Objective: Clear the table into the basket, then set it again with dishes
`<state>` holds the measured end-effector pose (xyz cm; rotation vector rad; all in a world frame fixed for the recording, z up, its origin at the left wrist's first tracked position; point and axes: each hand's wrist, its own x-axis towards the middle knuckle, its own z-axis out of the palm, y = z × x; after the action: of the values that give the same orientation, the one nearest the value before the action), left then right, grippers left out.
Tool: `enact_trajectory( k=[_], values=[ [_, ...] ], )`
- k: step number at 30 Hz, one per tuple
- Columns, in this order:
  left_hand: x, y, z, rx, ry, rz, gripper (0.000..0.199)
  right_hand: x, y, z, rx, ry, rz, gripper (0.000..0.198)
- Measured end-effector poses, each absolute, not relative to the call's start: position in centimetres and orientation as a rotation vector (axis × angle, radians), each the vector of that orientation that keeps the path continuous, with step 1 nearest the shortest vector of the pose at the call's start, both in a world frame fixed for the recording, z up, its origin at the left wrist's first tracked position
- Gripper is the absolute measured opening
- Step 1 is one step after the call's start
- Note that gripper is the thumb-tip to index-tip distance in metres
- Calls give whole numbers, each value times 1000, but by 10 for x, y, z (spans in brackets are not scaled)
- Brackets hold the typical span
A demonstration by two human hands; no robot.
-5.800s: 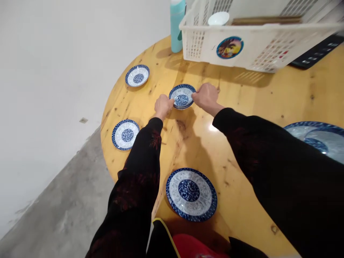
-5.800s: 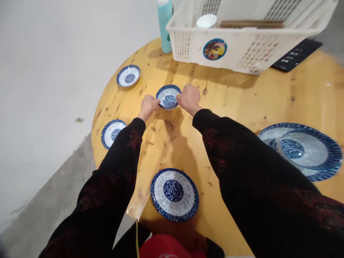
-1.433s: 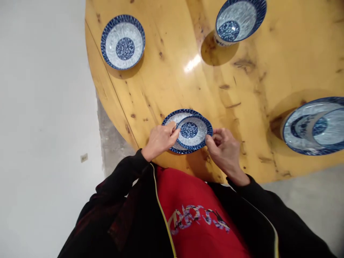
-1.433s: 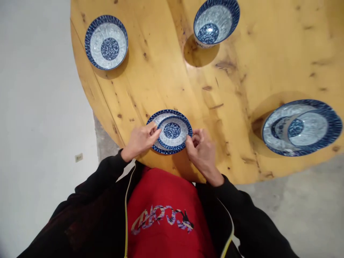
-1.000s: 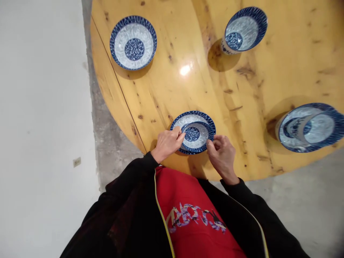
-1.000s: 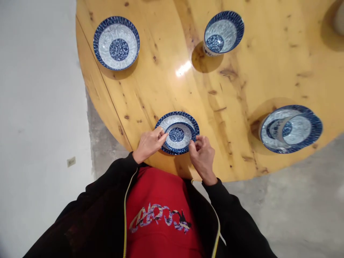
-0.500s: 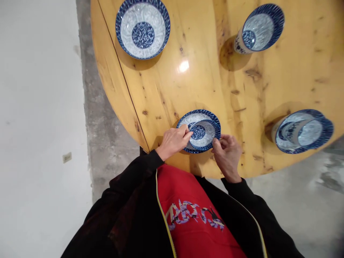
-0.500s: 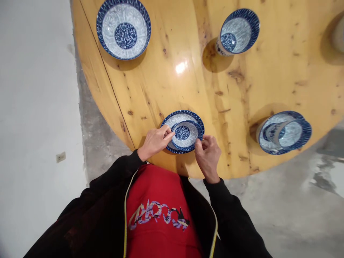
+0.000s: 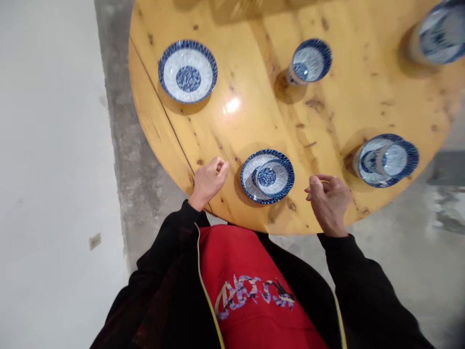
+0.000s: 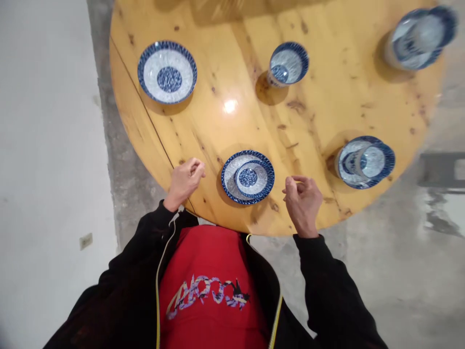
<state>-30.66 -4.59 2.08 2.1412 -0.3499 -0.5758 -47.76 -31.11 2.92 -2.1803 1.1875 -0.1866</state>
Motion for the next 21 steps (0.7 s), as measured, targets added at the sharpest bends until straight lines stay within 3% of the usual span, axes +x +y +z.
enact_trajectory(
  k=[10, 16, 21],
  values=[
    [-249, -67, 41, 2087, -546, -593, 20, -434, -321, 53, -1960, 1166, -367, 26],
    [-222, -111, 40, 2103, -563, -613, 20, -353, -365, 40, -1643, 1176, -363, 12],
    [-186, -158, 32, 2099, -560, -631, 23, -276, -400, 23, -1534, 1236, -374, 14]
  ],
)
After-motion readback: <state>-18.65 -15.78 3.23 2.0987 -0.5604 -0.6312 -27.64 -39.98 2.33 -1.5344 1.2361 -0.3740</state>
